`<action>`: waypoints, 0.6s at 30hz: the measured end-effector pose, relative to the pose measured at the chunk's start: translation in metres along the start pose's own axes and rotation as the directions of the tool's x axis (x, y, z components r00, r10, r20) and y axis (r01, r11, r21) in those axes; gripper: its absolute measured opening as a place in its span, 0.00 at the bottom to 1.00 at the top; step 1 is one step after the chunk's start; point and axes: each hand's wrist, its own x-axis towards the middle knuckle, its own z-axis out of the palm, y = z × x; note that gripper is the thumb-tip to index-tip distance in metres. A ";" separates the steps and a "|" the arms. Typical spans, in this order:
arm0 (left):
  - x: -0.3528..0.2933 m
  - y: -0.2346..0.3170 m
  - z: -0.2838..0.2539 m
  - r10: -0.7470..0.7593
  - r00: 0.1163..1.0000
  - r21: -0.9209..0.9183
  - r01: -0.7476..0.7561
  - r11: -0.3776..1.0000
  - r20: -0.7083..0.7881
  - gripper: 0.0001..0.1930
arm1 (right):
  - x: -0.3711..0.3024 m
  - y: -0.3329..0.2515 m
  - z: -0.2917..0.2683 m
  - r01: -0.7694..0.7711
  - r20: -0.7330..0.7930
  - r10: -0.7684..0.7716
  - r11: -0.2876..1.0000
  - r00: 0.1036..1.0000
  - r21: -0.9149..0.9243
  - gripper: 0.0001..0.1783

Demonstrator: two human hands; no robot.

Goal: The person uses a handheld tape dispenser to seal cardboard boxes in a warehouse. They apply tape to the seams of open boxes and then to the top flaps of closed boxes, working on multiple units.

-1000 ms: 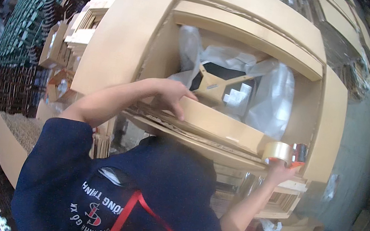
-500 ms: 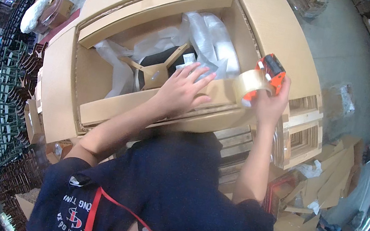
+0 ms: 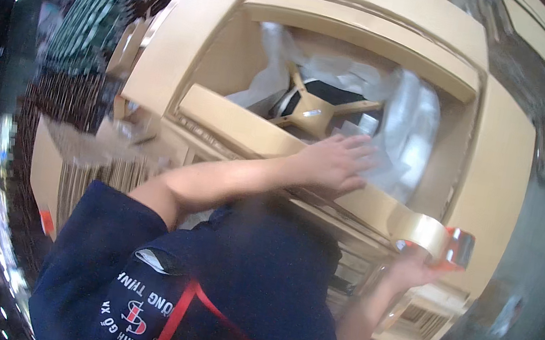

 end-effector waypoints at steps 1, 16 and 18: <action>-0.004 0.006 0.004 0.040 0.968 -0.127 -0.073 0.989 -0.249 0.25 | 0.002 -0.002 -0.001 0.019 0.031 -0.019 1.000 0.999 0.004 0.41; -0.155 0.065 0.056 0.390 0.684 -0.757 0.377 0.534 0.616 0.16 | -0.106 -0.037 -0.035 0.188 -0.515 0.045 0.901 0.856 0.390 0.30; -0.181 0.040 0.097 0.427 0.636 -0.748 0.402 0.528 0.643 0.16 | -0.194 0.005 -0.073 0.327 -0.583 0.072 0.769 0.809 0.549 0.21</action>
